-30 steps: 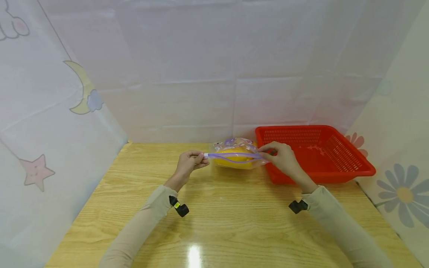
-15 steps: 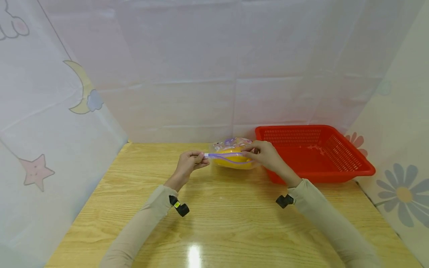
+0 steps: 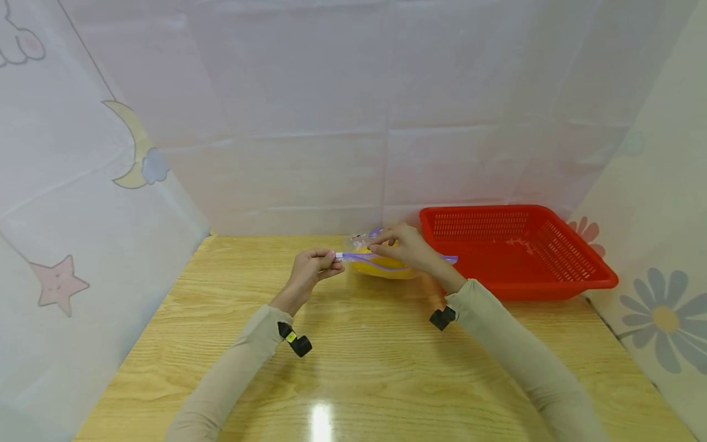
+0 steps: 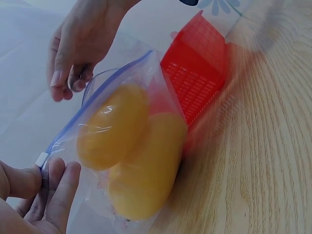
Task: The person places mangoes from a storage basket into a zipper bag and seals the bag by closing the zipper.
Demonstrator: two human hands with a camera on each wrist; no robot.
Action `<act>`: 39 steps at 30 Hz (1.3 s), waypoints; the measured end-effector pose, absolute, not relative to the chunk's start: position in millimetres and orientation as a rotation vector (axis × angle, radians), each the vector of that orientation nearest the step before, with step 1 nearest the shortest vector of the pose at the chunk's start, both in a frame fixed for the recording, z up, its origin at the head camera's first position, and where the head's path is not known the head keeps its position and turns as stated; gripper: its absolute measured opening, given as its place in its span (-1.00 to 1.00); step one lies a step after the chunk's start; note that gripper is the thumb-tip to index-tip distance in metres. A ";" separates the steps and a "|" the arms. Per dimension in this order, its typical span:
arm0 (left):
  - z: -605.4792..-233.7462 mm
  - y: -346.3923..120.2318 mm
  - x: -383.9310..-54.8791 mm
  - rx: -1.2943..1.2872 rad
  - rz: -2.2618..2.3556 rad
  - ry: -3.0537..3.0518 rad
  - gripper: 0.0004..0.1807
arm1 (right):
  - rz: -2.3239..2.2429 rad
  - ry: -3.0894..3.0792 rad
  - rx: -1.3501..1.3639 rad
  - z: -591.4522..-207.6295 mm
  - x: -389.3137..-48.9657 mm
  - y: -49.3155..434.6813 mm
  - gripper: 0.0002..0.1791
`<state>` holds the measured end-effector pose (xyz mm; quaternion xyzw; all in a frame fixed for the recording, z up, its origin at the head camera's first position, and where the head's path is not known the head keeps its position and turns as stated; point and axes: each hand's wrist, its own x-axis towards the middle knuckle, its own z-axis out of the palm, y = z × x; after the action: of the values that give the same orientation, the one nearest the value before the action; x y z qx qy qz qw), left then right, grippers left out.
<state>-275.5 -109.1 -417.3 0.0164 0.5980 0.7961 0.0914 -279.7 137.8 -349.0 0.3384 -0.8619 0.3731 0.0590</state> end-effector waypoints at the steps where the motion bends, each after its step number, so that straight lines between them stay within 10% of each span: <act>1: -417.6 -109.0 -275.6 0.046 2.365 1.775 -0.71 | 1.139 -2.618 1.036 -348.7 -280.8 135.2 -0.85; 39: -414.4 -108.1 -278.5 0.020 2.368 1.762 -0.76 | 1.232 -2.849 1.086 -353.6 -300.9 86.6 -0.85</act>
<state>-278.5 -108.1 -414.4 0.0069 0.5941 0.7987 0.0949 -300.9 86.6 -353.6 0.3295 -0.8640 0.3736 -0.0732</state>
